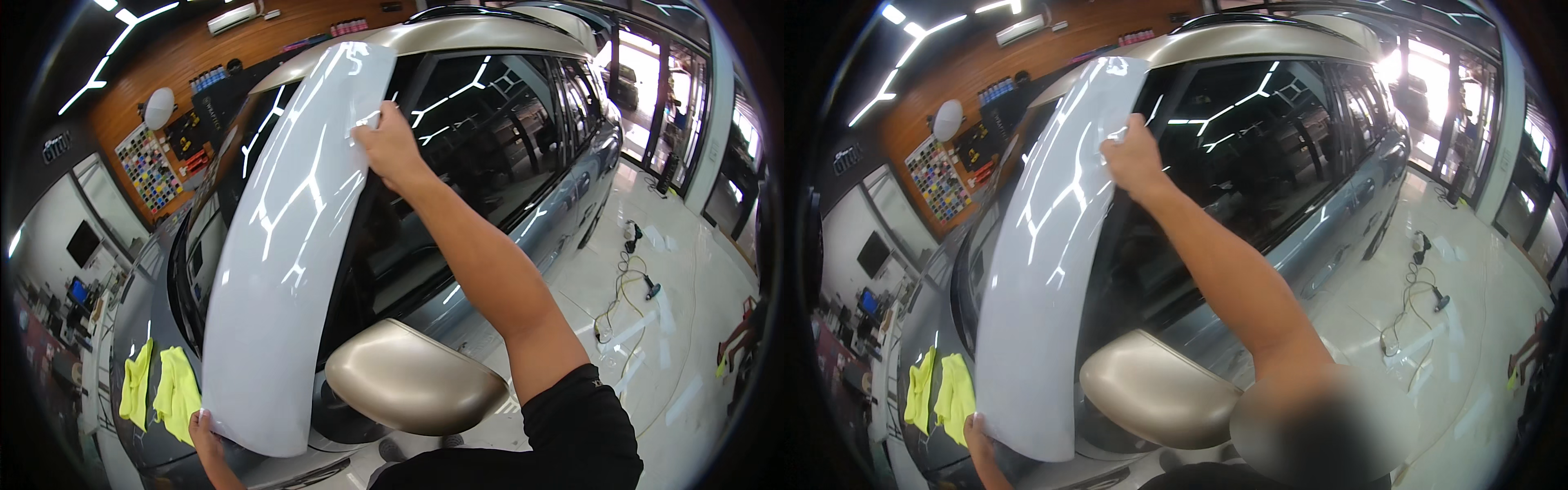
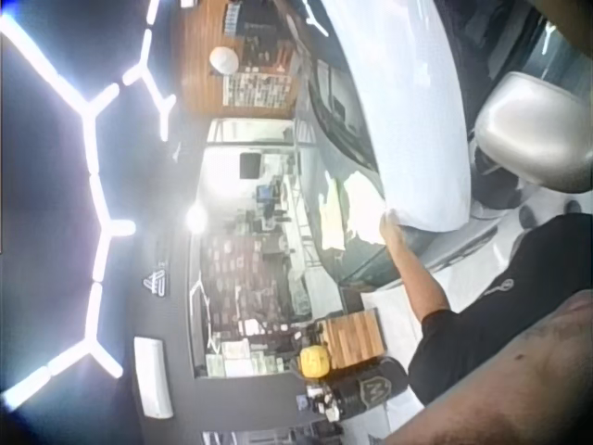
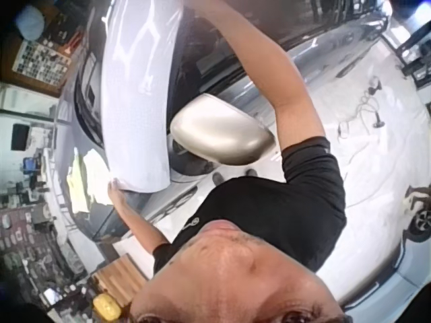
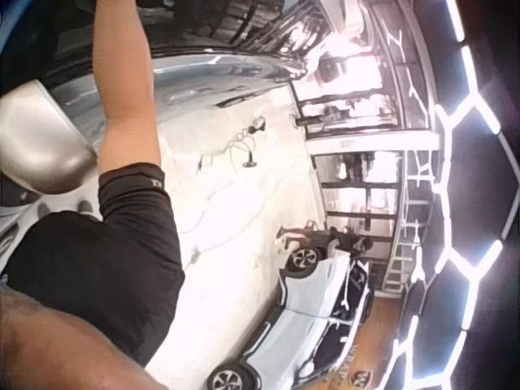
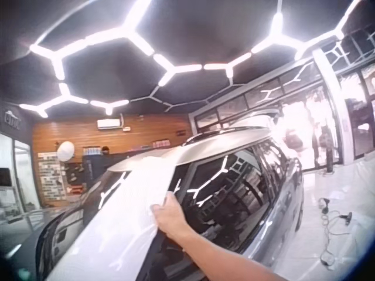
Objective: The person applies a protective film to the rear quarter panel of a car. They use a squeegee to smooth the film, a knife to trim the edges, and a heat gun to conform the material to the body curves. The person also wipes the surface with a cloth and handles a large sheet of film.
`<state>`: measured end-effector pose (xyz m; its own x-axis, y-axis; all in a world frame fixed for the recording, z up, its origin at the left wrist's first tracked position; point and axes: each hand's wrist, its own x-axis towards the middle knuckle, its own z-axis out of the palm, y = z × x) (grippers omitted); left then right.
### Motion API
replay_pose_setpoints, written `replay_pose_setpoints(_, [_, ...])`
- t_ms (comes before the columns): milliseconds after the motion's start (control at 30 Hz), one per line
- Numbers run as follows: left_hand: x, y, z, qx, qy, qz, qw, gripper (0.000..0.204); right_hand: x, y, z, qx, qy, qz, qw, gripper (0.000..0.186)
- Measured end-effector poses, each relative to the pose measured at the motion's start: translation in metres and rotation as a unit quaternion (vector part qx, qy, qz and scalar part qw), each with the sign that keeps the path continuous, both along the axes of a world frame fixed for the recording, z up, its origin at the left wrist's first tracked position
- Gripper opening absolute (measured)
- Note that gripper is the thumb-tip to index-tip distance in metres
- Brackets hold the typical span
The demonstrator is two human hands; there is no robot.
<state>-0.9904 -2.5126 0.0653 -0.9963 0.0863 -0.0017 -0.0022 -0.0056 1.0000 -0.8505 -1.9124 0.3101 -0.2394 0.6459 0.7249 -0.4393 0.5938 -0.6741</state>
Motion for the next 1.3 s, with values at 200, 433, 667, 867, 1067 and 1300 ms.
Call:
replay_pose_setpoints(200, [0.072, -0.013, -0.018, 0.292, -0.062, -0.099, 0.949, 0.037, 0.023, 0.040, -0.030, -0.138, 0.015, 0.084, 0.987, 0.004])
replay_pose_setpoints(433, [0.168, 0.007, -0.036, 0.399, -0.113, -0.120, 0.902, 0.042, 0.046, 0.061, 0.007, -0.174, 0.010, 0.172, 0.970, 0.015])
replay_pose_setpoints(667, [0.205, -0.257, -0.019, 0.326, 0.144, 0.194, 0.914, 0.020, 0.086, -0.190, 0.089, -0.083, -0.039, 0.545, 0.833, 0.037])
replay_pose_setpoints(867, [0.404, -0.504, -0.087, 0.286, 0.206, 0.457, 0.817, 0.042, -0.001, -0.540, 0.011, 0.001, -0.222, 0.712, 0.666, 0.030])
replay_pose_setpoints(1067, [0.718, -0.640, -0.168, 0.214, 0.214, 0.675, 0.673, 0.039, -0.010, -0.786, -0.149, 0.075, -0.387, 0.825, 0.405, 0.042])
replay_pose_setpoints(1300, [0.789, -0.582, -0.052, -0.068, -0.064, 0.839, 0.536, 0.051, 0.016, -0.798, -0.493, 0.743, -0.458, 0.484, 0.058, 0.024])
